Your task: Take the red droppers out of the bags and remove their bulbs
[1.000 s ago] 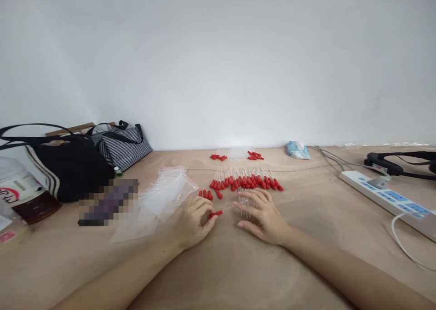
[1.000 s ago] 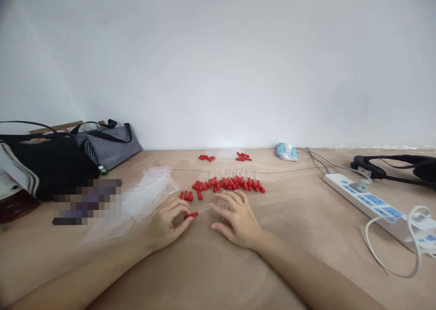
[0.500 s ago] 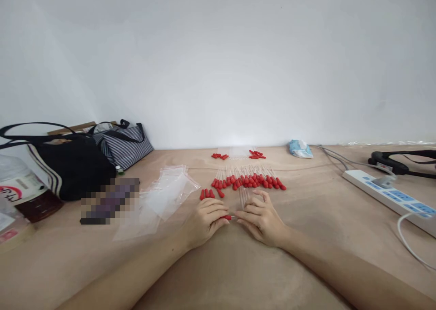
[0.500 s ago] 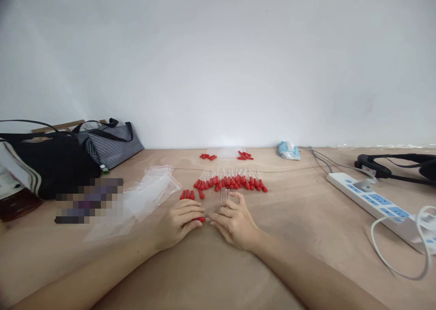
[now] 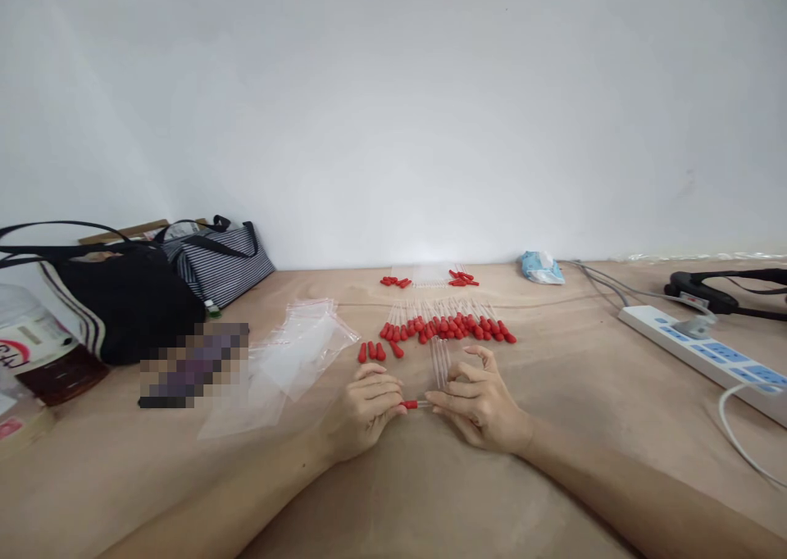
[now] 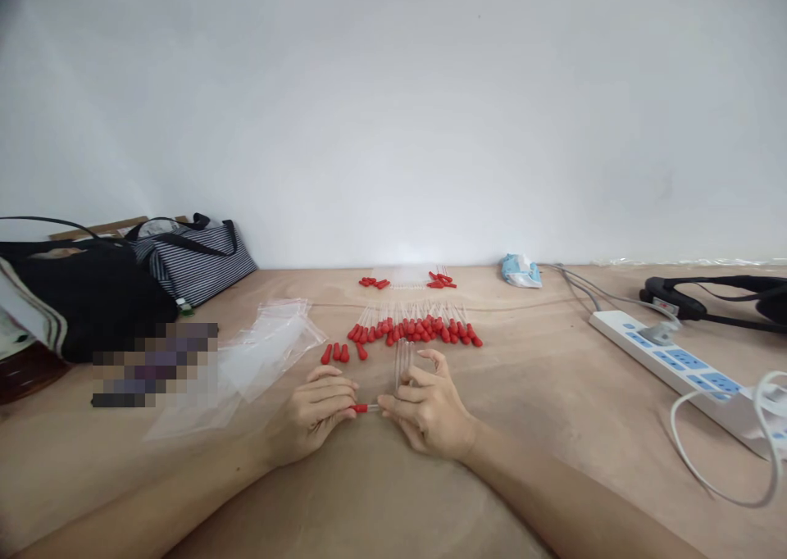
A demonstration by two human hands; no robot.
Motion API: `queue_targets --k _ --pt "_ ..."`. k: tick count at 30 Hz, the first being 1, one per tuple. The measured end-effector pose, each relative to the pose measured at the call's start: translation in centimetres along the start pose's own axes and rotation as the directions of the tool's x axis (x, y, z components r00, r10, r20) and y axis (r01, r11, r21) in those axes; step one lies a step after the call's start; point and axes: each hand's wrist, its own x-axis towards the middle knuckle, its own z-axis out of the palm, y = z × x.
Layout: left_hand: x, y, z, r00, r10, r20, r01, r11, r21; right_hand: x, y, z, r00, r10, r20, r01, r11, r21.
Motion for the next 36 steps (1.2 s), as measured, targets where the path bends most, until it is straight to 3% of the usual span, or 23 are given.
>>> queue_targets --k 3,7,10,12,14,18,22,25,27,31,33,36 --pt "-0.6 -0.5 -0.6 1.000 -0.003 -0.020 0.003 1.000 0.018 -0.6 0.7 -0.9 1.000 0.012 0.022 -0.011 0.999 -0.035" --pt "-1.6 -1.5 -1.7 0.993 -0.086 -0.078 0.092 0.992 0.082 -2.2 2.1 -2.1 0.980 0.198 0.018 -0.195 0.975 -0.106" --pt "-1.9 -1.9 -2.0 0.969 -0.217 -0.116 0.228 0.970 0.090 -2.8 2.6 -2.0 0.948 0.315 0.038 -0.316 0.949 0.007" --pt "-1.9 -2.4 -1.9 0.910 -0.371 -0.188 0.395 0.912 0.110 -2.8 2.7 -1.5 0.918 0.394 0.038 -0.396 0.915 0.074" --pt "-1.9 -3.2 -1.8 0.817 -0.523 -0.242 0.560 0.820 0.120 -2.7 2.8 -1.0 0.886 0.463 0.036 -0.464 0.883 0.075" --pt "-1.7 -5.1 -1.7 0.657 -0.735 -0.169 0.754 0.648 0.110 -2.3 3.2 -0.3 0.834 0.551 0.026 -0.551 0.834 0.024" --pt "-0.6 -5.8 -1.9 0.589 -0.808 -0.036 0.804 0.580 0.128 -1.7 3.3 0.2 0.786 0.618 0.017 -0.618 0.786 0.025" --pt "0.1 -5.8 -2.1 0.547 -0.837 0.002 0.830 0.543 0.131 -1.1 2.8 0.4 0.782 0.620 0.057 -0.623 0.781 0.050" --pt "0.3 -6.0 -2.3 0.570 -0.821 -0.023 0.811 0.558 0.174 -0.7 2.5 0.5 0.790 0.609 0.070 -0.613 0.786 0.073" --pt "1.2 -6.3 -1.8 0.739 -0.673 -0.038 0.656 0.705 0.272 -0.3 2.5 0.7 0.799 0.601 0.035 -0.599 0.790 0.132" --pt "2.4 -6.3 -1.0 0.810 -0.585 0.022 0.562 0.788 0.251 -0.4 2.8 0.7 0.779 0.627 0.015 -0.621 0.768 0.158" --pt "4.6 -6.0 0.9 0.873 -0.478 0.094 0.448 0.864 0.231 -0.5 3.2 0.4 0.736 0.677 -0.012 -0.662 0.723 0.198"
